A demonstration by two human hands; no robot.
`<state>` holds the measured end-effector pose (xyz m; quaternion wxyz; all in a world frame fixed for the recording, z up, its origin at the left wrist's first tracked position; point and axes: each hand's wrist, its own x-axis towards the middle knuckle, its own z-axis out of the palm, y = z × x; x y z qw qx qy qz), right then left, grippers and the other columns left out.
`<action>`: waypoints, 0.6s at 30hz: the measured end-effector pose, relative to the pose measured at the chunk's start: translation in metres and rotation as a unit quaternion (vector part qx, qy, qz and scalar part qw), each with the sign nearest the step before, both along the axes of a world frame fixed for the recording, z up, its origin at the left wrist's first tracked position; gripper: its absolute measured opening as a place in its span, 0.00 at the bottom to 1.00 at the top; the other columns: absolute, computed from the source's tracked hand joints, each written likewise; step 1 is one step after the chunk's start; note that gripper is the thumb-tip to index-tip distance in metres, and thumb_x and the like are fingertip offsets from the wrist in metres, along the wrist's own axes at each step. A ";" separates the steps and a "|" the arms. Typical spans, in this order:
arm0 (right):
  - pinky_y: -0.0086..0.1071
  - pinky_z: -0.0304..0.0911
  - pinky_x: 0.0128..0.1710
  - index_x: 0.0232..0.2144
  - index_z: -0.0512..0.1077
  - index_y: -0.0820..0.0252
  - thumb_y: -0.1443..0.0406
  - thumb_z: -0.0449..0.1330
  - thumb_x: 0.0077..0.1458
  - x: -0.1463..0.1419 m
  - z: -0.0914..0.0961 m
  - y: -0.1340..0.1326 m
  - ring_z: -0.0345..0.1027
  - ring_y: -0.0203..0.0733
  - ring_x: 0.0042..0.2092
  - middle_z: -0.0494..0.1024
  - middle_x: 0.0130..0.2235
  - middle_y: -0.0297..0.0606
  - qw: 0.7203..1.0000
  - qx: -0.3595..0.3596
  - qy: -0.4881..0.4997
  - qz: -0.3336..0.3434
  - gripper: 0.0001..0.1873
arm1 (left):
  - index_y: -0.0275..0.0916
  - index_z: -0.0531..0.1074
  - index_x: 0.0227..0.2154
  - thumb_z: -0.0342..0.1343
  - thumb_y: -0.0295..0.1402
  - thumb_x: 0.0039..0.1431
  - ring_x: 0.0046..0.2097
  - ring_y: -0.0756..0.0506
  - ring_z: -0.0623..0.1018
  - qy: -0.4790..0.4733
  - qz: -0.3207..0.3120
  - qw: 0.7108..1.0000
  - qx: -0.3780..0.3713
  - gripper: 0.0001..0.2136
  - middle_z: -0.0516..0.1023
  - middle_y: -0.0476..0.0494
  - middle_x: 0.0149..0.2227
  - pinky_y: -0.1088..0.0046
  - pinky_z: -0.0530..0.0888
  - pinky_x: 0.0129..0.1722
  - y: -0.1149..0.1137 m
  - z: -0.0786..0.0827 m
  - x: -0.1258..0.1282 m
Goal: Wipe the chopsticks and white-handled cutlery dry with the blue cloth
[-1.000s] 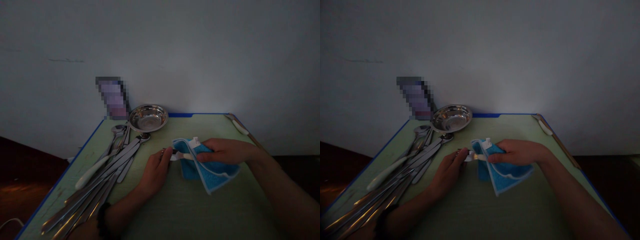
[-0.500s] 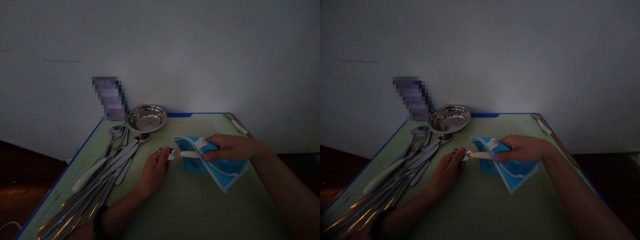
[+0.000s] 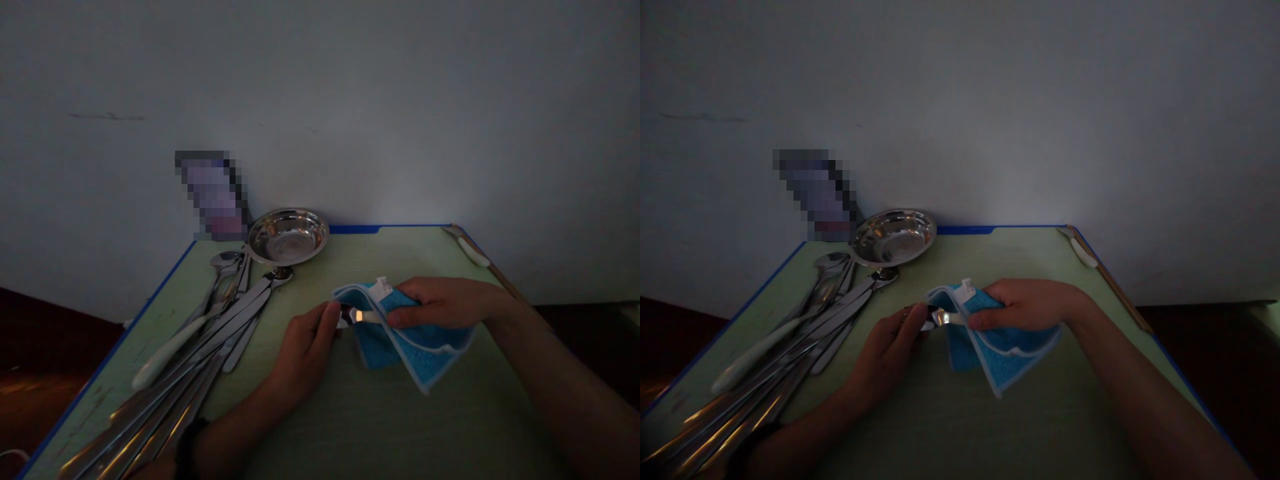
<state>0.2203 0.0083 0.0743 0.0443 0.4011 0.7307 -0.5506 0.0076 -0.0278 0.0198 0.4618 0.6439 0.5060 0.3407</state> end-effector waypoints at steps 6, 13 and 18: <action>0.22 0.55 0.21 0.25 0.62 0.63 0.50 0.49 0.53 -0.001 0.004 -0.003 0.56 0.28 0.23 0.62 0.23 0.30 0.997 0.071 0.007 -0.013 0.21 | 0.38 0.64 0.22 0.42 0.40 0.60 0.22 0.52 0.63 -0.026 0.027 0.999 0.012 0.15 0.62 0.54 0.19 0.78 0.60 0.21 0.001 0.002 0.001; 0.23 0.57 0.23 0.32 0.63 0.62 0.50 0.47 0.55 -0.017 0.007 -0.008 0.57 0.30 0.25 0.64 0.26 0.32 0.972 0.154 0.101 -0.145 0.20 | 0.39 0.63 0.33 0.43 0.40 0.60 0.21 0.54 0.61 -0.106 0.039 0.992 0.062 0.10 0.63 0.55 0.23 0.80 0.61 0.22 0.013 0.024 0.003; 0.26 0.60 0.28 0.34 0.65 0.62 0.49 0.47 0.54 -0.027 0.033 0.006 0.60 0.32 0.27 0.68 0.30 0.34 0.968 0.197 0.095 -0.122 0.21 | 0.37 0.66 0.24 0.45 0.39 0.58 0.24 0.52 0.63 0.003 0.041 0.986 0.160 0.13 0.64 0.54 0.21 0.78 0.60 0.25 0.044 0.060 0.001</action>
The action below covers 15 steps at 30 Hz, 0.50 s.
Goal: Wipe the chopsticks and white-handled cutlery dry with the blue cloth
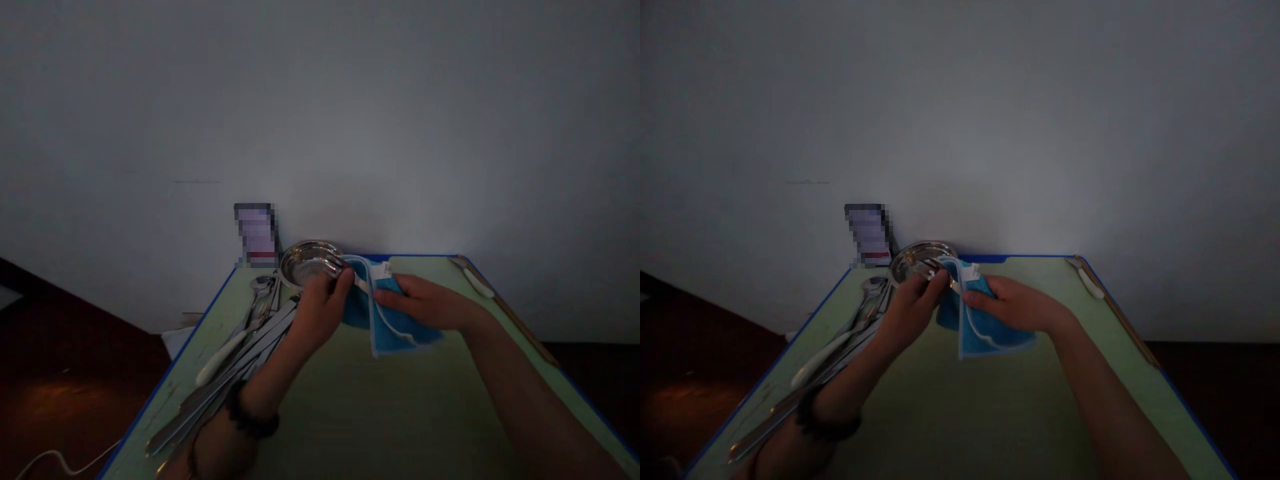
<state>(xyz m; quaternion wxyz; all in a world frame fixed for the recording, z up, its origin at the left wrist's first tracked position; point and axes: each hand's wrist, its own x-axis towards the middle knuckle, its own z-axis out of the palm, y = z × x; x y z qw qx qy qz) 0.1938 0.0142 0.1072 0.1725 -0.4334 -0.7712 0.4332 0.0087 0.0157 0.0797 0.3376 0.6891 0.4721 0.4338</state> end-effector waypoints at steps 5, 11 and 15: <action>0.26 0.60 0.28 0.35 0.66 0.62 0.47 0.48 0.52 0.003 0.020 0.018 0.62 0.33 0.29 0.70 0.32 0.36 0.998 0.029 -0.021 -0.056 0.24 | 0.37 0.67 0.24 0.46 0.39 0.58 0.23 0.52 0.62 0.008 -0.028 0.999 0.014 0.14 0.62 0.54 0.20 0.78 0.59 0.24 0.028 0.027 0.003; 0.27 0.60 0.30 0.32 0.65 0.62 0.48 0.46 0.54 0.009 0.021 0.021 0.62 0.34 0.30 0.70 0.30 0.35 0.999 0.012 -0.026 -0.018 0.22 | 0.36 0.69 0.26 0.50 0.39 0.56 0.24 0.54 0.63 -0.063 -0.045 0.996 -0.044 0.12 0.67 0.52 0.24 0.79 0.60 0.23 0.034 0.029 0.007; 0.27 0.60 0.32 0.36 0.66 0.60 0.52 0.48 0.55 0.009 0.026 0.024 0.64 0.35 0.32 0.72 0.33 0.34 1.000 0.023 -0.010 -0.011 0.19 | 0.36 0.71 0.29 0.52 0.41 0.54 0.26 0.53 0.67 -0.140 -0.011 0.986 -0.086 0.12 0.71 0.50 0.27 0.80 0.63 0.24 0.037 0.031 0.007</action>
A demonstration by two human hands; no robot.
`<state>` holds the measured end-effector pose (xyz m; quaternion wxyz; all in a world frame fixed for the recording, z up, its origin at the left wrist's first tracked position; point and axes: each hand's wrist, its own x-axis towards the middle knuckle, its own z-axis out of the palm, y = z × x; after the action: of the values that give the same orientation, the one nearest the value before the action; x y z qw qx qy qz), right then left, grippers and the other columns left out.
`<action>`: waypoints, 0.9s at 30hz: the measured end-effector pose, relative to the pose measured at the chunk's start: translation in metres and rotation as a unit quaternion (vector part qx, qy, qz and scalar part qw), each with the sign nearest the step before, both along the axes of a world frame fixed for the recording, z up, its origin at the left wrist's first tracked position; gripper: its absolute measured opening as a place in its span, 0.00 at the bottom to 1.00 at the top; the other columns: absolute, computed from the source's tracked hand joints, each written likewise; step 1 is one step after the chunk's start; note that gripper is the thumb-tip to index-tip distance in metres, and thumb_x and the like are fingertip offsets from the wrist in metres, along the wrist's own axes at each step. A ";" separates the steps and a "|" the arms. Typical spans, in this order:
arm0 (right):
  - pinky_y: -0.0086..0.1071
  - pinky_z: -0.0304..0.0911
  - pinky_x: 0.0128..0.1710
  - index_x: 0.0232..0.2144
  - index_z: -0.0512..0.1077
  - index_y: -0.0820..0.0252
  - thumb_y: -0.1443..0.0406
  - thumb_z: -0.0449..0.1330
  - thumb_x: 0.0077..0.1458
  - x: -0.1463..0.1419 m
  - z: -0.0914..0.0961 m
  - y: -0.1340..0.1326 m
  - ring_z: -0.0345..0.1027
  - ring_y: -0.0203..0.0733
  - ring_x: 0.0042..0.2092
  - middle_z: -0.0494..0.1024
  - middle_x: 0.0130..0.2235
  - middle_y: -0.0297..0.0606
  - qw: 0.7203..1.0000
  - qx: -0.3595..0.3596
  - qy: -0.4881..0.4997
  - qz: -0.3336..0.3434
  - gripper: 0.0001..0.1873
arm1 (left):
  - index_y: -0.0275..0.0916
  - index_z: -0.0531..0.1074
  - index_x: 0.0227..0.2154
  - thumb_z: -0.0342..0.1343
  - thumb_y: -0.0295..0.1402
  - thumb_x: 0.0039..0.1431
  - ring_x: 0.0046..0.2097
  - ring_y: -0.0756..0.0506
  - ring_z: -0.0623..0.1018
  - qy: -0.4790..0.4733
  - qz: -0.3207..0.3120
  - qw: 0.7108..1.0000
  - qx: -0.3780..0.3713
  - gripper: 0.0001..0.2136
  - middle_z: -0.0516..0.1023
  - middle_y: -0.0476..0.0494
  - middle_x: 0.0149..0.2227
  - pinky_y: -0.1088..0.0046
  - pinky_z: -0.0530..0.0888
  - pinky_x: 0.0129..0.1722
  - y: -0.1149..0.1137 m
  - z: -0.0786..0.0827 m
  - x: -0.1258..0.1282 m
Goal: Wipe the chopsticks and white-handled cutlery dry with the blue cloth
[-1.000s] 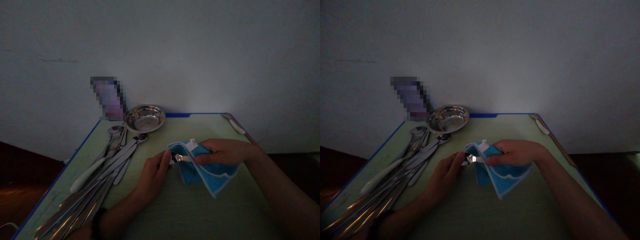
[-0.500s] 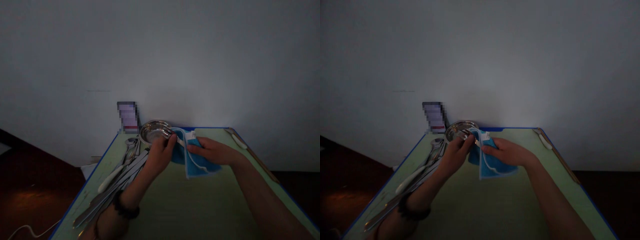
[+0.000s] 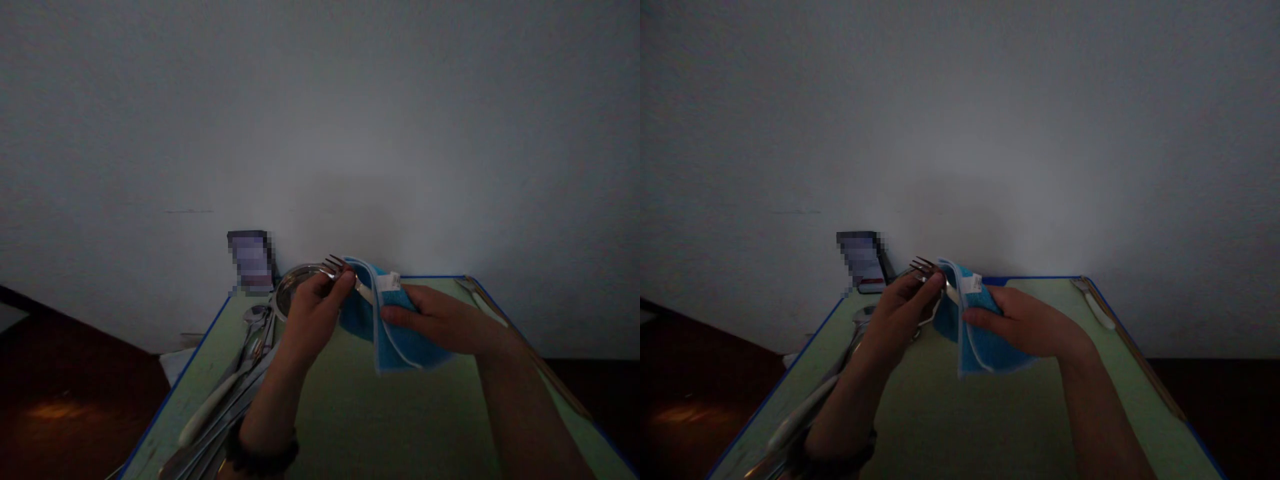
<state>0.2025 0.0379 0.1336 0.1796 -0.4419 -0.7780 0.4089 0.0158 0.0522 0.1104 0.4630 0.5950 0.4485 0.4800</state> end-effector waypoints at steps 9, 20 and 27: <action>0.29 0.60 0.30 0.34 0.66 0.60 0.54 0.49 0.55 0.002 -0.008 0.008 0.64 0.36 0.31 0.71 0.30 0.34 0.999 -0.022 0.034 -0.036 0.16 | 0.37 0.70 0.26 0.55 0.40 0.51 0.23 0.55 0.66 -0.116 0.104 0.987 -0.047 0.11 0.67 0.53 0.22 0.81 0.63 0.21 0.009 0.002 -0.005; 0.30 0.61 0.33 0.34 0.66 0.59 0.54 0.47 0.56 -0.009 -0.014 0.016 0.65 0.37 0.31 0.72 0.30 0.33 0.996 -0.030 0.037 -0.078 0.15 | 0.39 0.70 0.33 0.51 0.35 0.56 0.37 0.49 0.72 -0.007 0.028 1.000 -0.008 0.06 0.74 0.49 0.34 0.77 0.68 0.36 0.005 0.011 -0.006; 0.31 0.65 0.33 0.29 0.68 0.58 0.48 0.52 0.49 0.029 -0.015 0.010 0.66 0.39 0.32 0.73 0.30 0.35 0.929 -0.097 0.230 -0.274 0.20 | 0.40 0.66 0.28 0.40 0.38 0.63 0.32 0.50 0.70 0.150 -0.048 0.987 0.011 0.14 0.71 0.50 0.28 0.74 0.64 0.35 -0.006 0.015 -0.016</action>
<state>0.2315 0.0479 0.1190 0.4147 -0.5468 -0.5207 0.5079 -0.0005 0.0461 0.1257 0.4064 0.6864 0.4784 0.3672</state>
